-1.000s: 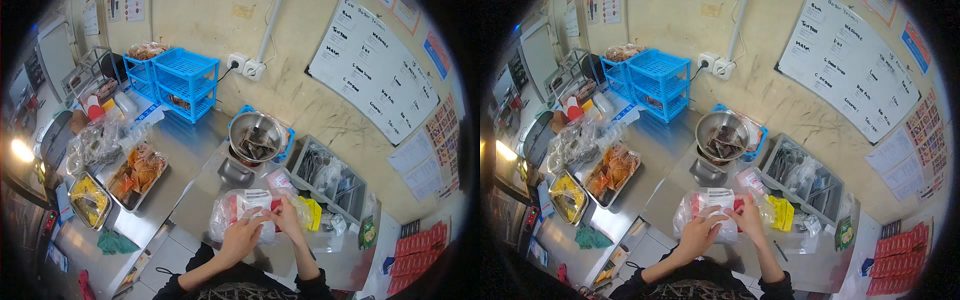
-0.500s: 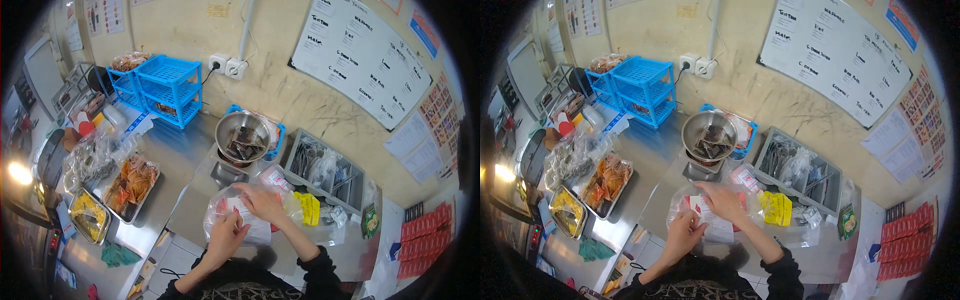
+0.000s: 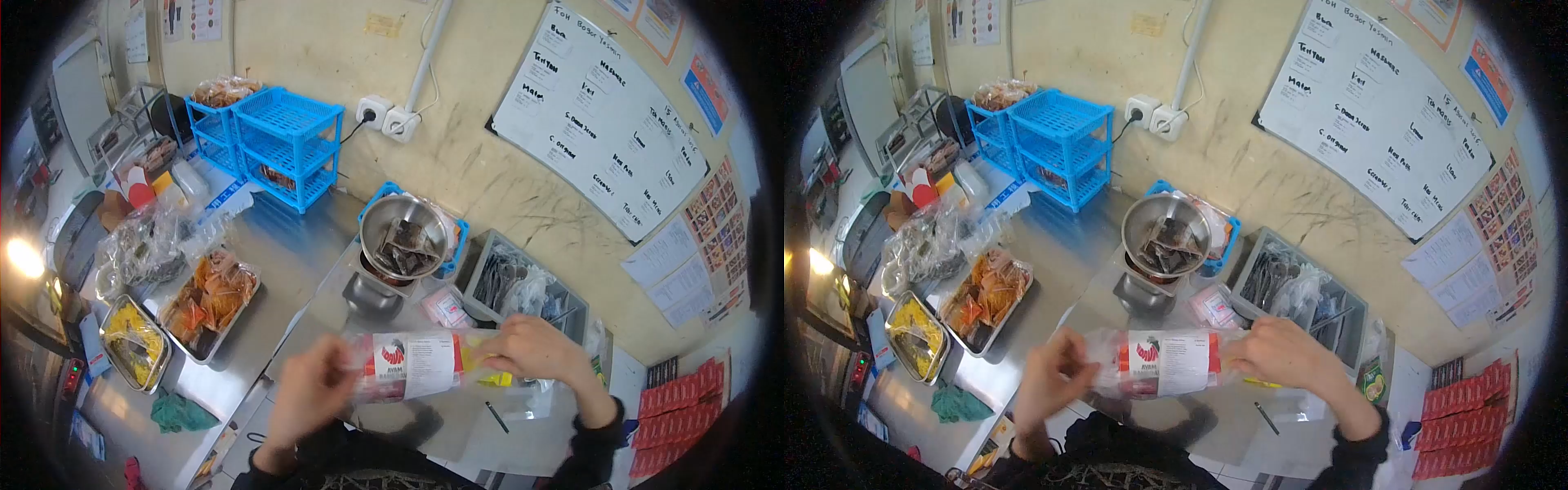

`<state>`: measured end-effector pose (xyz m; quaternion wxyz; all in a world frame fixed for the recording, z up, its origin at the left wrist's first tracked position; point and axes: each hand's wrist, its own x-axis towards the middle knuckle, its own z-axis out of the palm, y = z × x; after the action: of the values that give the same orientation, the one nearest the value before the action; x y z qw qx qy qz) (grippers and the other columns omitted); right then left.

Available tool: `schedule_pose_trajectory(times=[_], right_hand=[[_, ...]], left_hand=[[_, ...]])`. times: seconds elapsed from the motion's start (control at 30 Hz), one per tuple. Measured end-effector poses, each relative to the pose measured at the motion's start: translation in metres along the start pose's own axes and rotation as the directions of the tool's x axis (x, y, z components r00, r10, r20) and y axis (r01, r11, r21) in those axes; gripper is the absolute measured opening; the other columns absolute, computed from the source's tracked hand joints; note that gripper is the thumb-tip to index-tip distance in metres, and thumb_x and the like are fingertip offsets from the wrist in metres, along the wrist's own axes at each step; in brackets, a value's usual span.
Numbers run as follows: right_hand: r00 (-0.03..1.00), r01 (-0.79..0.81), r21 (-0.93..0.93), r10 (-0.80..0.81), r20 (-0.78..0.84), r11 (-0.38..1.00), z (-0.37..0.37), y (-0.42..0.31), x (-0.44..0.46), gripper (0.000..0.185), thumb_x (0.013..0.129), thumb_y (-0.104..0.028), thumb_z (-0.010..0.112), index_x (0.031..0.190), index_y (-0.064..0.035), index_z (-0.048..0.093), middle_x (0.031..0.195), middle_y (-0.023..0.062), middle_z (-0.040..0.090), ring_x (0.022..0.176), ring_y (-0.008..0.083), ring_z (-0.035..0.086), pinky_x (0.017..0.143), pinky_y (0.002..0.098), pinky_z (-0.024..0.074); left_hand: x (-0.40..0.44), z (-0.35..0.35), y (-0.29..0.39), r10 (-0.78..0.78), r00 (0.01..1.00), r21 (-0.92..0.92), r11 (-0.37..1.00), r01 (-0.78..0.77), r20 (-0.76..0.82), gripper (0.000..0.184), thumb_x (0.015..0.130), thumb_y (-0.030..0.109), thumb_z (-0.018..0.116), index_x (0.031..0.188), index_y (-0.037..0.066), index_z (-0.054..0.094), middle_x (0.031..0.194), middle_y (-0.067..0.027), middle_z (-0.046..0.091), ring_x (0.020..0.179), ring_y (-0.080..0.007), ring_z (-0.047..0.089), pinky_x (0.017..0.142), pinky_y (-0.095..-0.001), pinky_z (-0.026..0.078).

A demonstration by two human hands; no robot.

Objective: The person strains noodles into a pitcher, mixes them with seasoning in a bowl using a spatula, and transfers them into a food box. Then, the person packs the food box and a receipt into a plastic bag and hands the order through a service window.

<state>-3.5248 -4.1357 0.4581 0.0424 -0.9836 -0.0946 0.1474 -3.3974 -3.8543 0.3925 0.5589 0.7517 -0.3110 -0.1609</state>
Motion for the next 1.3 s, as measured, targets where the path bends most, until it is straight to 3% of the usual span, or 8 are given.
schedule_pose_trajectory(times=[0.2, 0.3, 0.4, 0.5, 0.73, 0.97, 1.13, 1.3], right_hand=[[0.932, 0.165, 0.515, 0.037, -0.360, 0.841, 0.059, -0.046, 0.056, 0.025, 0.070, -0.030, 0.072, 0.068, -0.0109, 0.056, 0.053, 0.0024, 0.053, 0.060, 0.0239, 0.057, 0.059, 0.0338, 0.0442], [0.941, 0.105, 0.497, 0.076, -0.329, 0.861, 0.058, -0.037, 0.050, 0.032, 0.067, -0.021, 0.074, 0.057, -0.0095, 0.046, 0.048, 0.0022, 0.047, 0.050, 0.0218, 0.052, 0.049, 0.0305, 0.0393], [0.662, 0.375, 0.134, -0.164, -0.731, 0.917, 0.056, -0.049, 0.075, 0.034, 0.063, -0.010, 0.074, 0.052, -0.0082, 0.042, 0.050, 0.0036, 0.045, 0.046, 0.0190, 0.047, 0.043, 0.0293, 0.0352], [0.550, 0.420, 0.046, -0.214, -0.808, 0.907, 0.065, -0.053, 0.103, 0.032, 0.064, -0.006, 0.071, 0.052, -0.0062, 0.042, 0.052, 0.0041, 0.045, 0.047, 0.0191, 0.047, 0.044, 0.0297, 0.0357], [0.619, 0.624, 0.069, -0.439, -0.651, 0.779, 0.082, -0.049, 0.105, 0.023, 0.065, -0.004, 0.070, 0.057, -0.0047, 0.048, 0.056, 0.0043, 0.048, 0.050, 0.0191, 0.049, 0.045, 0.0280, 0.0369], [0.694, -0.107, 0.457, 0.396, -0.601, 0.883, 0.090, -0.055, 0.027, 0.020, 0.065, -0.021, 0.070, 0.071, -0.0056, 0.058, 0.083, 0.0127, 0.062, 0.079, 0.0241, 0.059, 0.074, 0.0356, 0.0448], [0.303, -0.379, 0.684, 0.782, -0.545, 0.623, 0.162, -0.092, 0.032, 0.020, 0.073, -0.025, 0.065, 0.080, -0.0060, 0.062, 0.092, 0.0110, 0.062, 0.099, 0.0261, 0.051, 0.086, 0.0431, 0.0367], [0.080, -0.445, 0.749, 0.855, -0.513, 0.491, 0.195, -0.077, 0.058, 0.024, 0.081, -0.029, 0.060, 0.089, -0.0064, 0.065, 0.101, 0.0093, 0.062, 0.119, 0.0280, 0.043, 0.099, 0.0507, 0.0287]], left_hand=[[0.014, 0.076, -0.004, 0.267, 0.959, -0.252, 0.938, -0.238, 0.089, 0.019, 0.071, 0.005, 0.069, 0.083, 0.004, 0.054, 0.074, -0.0062, 0.061, 0.068, -0.0177, 0.061, 0.061, -0.0273, 0.049], [0.020, 0.062, -0.026, 0.313, 0.929, -0.324, 0.915, -0.240, 0.198, 0.052, 0.063, 0.016, 0.077, 0.109, 0.007, 0.054, 0.101, -0.0107, 0.060, 0.085, -0.0234, 0.061, 0.075, -0.0317, 0.049], [0.040, 0.100, -0.059, 0.404, 0.875, 0.221, 0.858, -0.464, 0.268, 0.077, 0.060, 0.030, 0.077, 0.125, 0.006, 0.043, 0.127, -0.0139, 0.045, 0.111, -0.0251, 0.049, 0.091, -0.0423, 0.038], [0.053, 0.120, -0.073, 0.387, 0.908, -0.010, 0.920, -0.391, 0.160, 0.070, 0.066, 0.020, 0.068, 0.129, 0.012, 0.040, 0.119, -0.0150, 0.050, 0.097, -0.0287, 0.056, 0.080, -0.0429, 0.044], [0.035, 0.136, -0.075, 0.378, 0.760, -0.228, 0.926, -0.302, 0.528, 0.056, 0.067, 0.018, 0.064, 0.120, 0.010, 0.045, 0.109, -0.0149, 0.055, 0.090, -0.0301, 0.058, 0.073, -0.0424, 0.046], [0.054, 0.164, -0.078, 0.334, 0.737, -0.219, 0.942, -0.253, 0.588, 0.039, 0.070, 0.017, 0.060, 0.106, 0.007, 0.050, 0.094, -0.0142, 0.060, 0.080, -0.0317, 0.061, 0.063, -0.0416, 0.048], [0.029, 0.180, -0.055, 0.225, 0.742, -0.158, 0.974, -0.160, 0.631, 0.023, 0.068, 0.012, 0.061, 0.089, 0.006, 0.055, 0.087, -0.0094, 0.056, 0.075, -0.0305, 0.060, 0.067, -0.0401, 0.049], [0.006, 0.158, -0.029, 0.506, 0.638, 0.149, 0.704, -0.694, 0.580, 0.030, 0.072, 0.014, 0.060, 0.098, -0.001, 0.053, 0.090, -0.0128, 0.046, 0.071, -0.0269, 0.057, 0.078, -0.0408, 0.048]])
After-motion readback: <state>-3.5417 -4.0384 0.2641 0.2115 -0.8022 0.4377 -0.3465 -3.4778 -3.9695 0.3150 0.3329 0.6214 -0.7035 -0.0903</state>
